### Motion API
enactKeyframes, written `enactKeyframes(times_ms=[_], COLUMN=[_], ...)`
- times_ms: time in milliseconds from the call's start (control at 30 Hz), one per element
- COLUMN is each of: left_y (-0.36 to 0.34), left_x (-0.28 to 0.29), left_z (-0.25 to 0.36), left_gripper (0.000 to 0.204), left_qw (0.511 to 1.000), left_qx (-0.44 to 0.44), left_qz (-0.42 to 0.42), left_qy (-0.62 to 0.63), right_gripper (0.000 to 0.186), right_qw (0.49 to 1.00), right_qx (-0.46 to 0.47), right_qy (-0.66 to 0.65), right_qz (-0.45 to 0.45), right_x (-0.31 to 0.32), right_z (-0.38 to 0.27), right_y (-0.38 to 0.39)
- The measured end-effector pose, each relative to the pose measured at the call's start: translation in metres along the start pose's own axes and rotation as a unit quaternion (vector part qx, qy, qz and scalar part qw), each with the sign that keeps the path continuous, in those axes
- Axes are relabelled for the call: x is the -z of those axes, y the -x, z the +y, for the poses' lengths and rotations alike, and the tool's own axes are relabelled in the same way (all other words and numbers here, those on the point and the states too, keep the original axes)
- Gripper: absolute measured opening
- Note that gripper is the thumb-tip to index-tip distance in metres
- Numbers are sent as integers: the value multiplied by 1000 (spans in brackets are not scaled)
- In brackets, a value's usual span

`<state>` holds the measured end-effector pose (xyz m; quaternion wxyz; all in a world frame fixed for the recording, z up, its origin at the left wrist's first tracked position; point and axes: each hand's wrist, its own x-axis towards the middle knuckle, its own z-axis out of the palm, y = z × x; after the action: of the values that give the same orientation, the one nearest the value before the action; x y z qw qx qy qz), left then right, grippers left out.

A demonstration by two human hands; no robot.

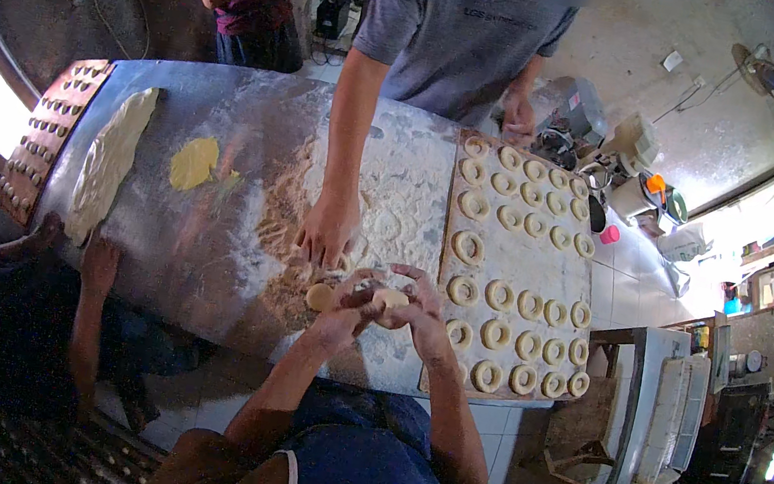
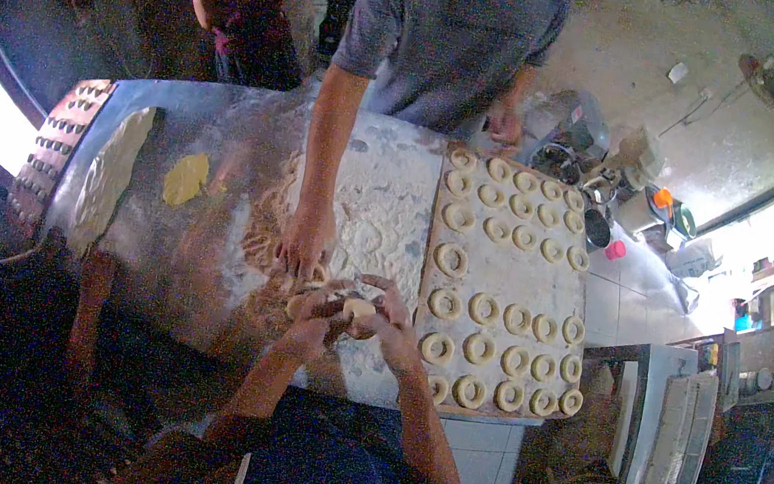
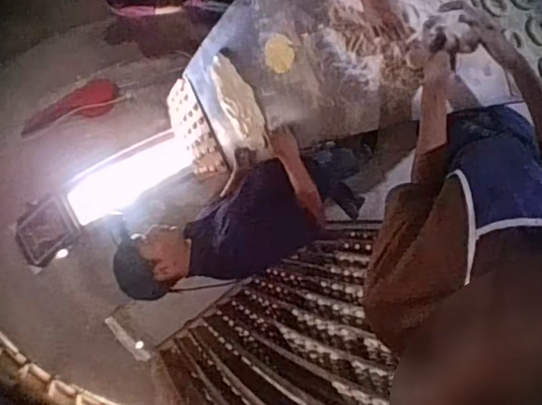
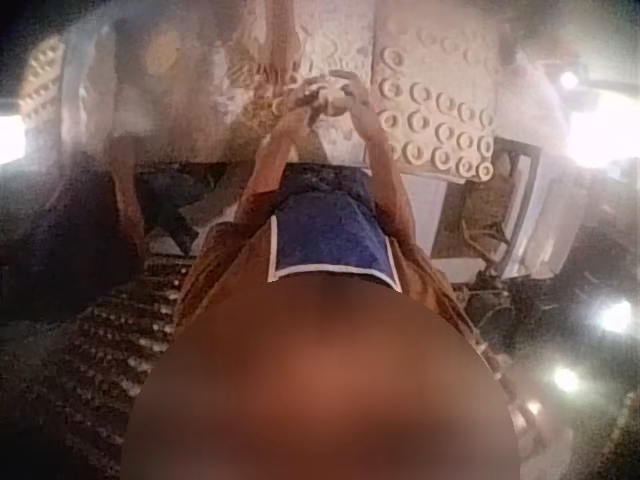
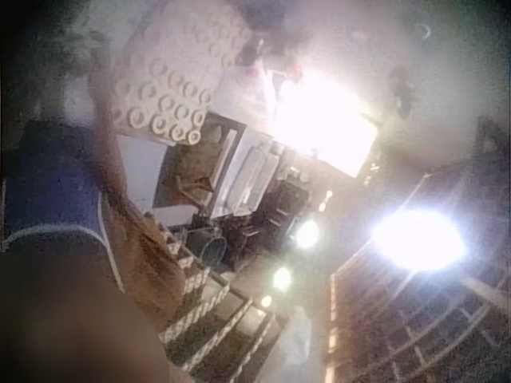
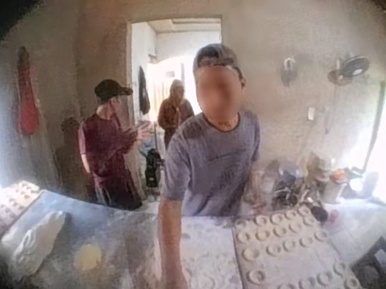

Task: The person shapes small dough pieces into ring shapes by hand and places them on a wooden board. Another person assists by arranging the shaped dough. The finished trays are moved to a multi-tiered wooden rack.

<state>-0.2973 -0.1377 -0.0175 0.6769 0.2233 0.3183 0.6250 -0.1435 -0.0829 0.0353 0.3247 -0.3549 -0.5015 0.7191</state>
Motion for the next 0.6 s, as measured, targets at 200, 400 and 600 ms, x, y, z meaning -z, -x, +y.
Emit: enactKeyframes(times_ms=[200,400,600], left_y=[-7,-19,-50], left_x=[-9,-29,-51], left_z=[-22,-29,-56], left_gripper=[43,17,29], left_qw=[995,953,974], left_qx=[-90,-153,-59], left_qz=[23,106,217], left_qy=[44,-241,4], right_gripper=[39,54,59], right_qw=[964,990,954], right_qx=[5,-68,17], right_qy=[221,-35,112], right_qz=[146,122,277], right_x=[15,17,24], right_z=[28,31,42], right_y=[-18,-3,-9])
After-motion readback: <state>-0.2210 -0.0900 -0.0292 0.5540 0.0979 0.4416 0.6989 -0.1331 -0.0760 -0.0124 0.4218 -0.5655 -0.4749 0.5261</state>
